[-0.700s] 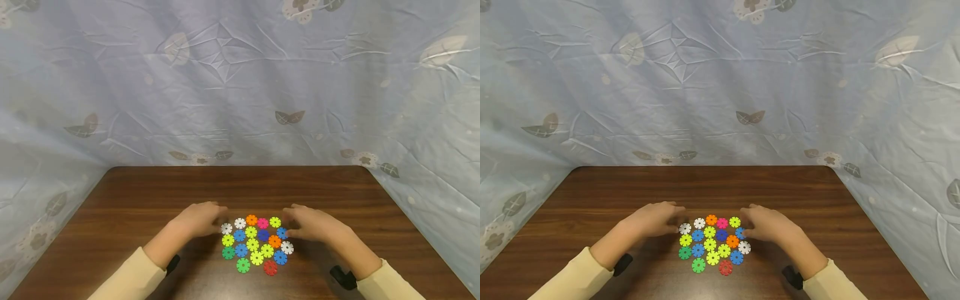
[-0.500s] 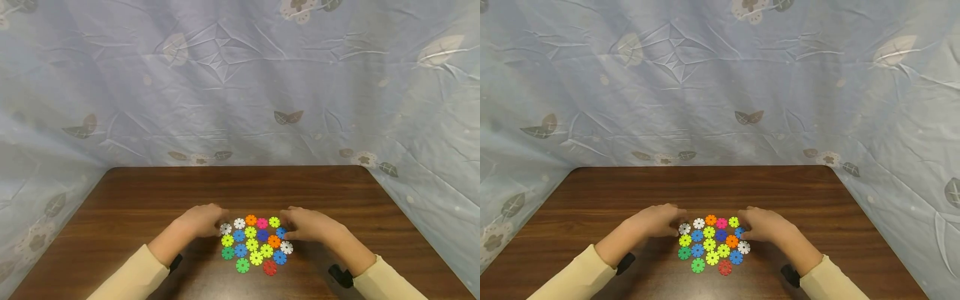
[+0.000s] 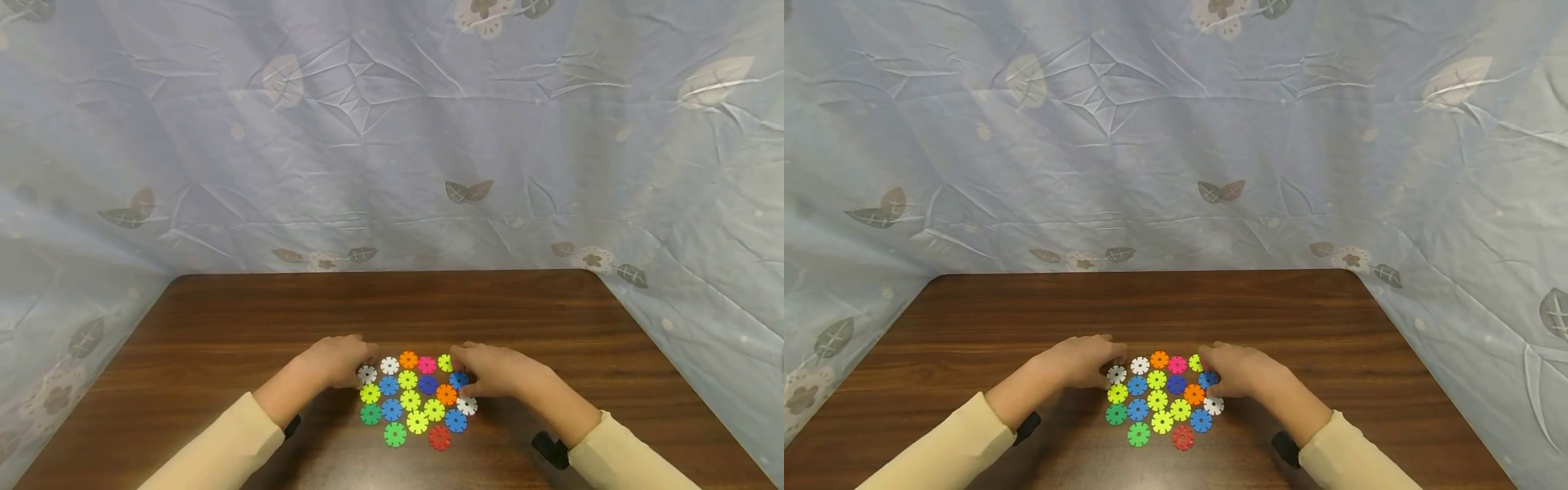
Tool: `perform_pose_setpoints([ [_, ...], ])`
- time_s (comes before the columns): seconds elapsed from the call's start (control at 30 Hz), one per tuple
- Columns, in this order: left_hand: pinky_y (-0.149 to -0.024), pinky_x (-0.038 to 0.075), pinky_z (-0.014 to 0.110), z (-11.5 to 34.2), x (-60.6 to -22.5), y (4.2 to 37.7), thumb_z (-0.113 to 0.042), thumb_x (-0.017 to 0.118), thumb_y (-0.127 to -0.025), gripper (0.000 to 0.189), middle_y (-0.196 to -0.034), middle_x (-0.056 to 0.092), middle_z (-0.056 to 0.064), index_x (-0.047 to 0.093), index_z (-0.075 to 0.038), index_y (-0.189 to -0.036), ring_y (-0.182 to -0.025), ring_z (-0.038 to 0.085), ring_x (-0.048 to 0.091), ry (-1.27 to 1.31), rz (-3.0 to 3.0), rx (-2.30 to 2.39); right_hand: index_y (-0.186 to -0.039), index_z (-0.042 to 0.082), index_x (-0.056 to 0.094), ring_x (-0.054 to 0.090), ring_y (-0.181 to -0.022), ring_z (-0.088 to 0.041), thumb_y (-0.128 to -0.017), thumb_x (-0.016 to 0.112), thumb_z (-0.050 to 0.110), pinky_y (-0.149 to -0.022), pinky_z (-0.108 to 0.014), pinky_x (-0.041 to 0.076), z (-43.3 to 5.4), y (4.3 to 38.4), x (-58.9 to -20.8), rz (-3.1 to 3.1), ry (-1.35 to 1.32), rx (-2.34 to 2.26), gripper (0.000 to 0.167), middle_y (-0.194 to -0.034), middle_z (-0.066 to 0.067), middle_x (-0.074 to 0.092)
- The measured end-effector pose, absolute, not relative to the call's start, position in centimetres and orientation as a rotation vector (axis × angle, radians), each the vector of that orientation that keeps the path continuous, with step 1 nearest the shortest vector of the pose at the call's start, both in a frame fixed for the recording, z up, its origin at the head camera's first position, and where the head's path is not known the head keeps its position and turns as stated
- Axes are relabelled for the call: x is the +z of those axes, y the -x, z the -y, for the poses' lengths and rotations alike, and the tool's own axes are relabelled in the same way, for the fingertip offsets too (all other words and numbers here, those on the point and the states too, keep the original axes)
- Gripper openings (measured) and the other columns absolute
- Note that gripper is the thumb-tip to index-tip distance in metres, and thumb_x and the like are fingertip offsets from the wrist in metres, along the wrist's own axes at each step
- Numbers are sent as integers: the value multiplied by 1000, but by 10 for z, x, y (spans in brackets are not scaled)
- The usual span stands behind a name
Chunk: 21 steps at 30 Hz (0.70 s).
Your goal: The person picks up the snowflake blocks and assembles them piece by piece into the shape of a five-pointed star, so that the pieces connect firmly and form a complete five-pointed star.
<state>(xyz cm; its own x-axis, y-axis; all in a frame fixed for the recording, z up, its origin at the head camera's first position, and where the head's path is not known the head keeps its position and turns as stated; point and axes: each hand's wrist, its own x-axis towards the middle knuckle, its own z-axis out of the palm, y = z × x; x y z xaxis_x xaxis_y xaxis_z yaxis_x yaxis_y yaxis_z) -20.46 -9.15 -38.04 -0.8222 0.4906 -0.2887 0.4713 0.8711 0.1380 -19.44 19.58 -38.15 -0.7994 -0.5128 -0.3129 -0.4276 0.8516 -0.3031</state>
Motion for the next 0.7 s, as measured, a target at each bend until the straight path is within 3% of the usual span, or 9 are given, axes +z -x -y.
perform_pose_setpoints([
  [0.3,-77,56,40,89,-382,207,-23,87,-86,29,-104,66,1,66,-21,-106,-85,16,57,-722,-2726,76,-107,15,61,53,-86,-15,-90,84,22,-75,-37,52,-194,197,-383,-2631,718,-298,29,-101,0,60],
  [0.53,-76,51,38,93,-385,211,-22,86,-88,28,-102,61,-1,63,-21,-104,-86,15,53,-714,-2690,198,-105,15,60,51,-86,-15,-93,80,18,-74,-31,48,-200,201,-387,-2600,742,-378,23,-98,-1,57],
  [0.7,-77,49,39,97,-388,215,-17,86,-87,29,-100,62,0,61,-20,-102,-98,20,59,-720,-2657,303,-109,14,62,55,-92,-16,-95,78,14,-76,-29,51,-208,206,-391,-2544,796,-519,22,-103,-4,60],
])
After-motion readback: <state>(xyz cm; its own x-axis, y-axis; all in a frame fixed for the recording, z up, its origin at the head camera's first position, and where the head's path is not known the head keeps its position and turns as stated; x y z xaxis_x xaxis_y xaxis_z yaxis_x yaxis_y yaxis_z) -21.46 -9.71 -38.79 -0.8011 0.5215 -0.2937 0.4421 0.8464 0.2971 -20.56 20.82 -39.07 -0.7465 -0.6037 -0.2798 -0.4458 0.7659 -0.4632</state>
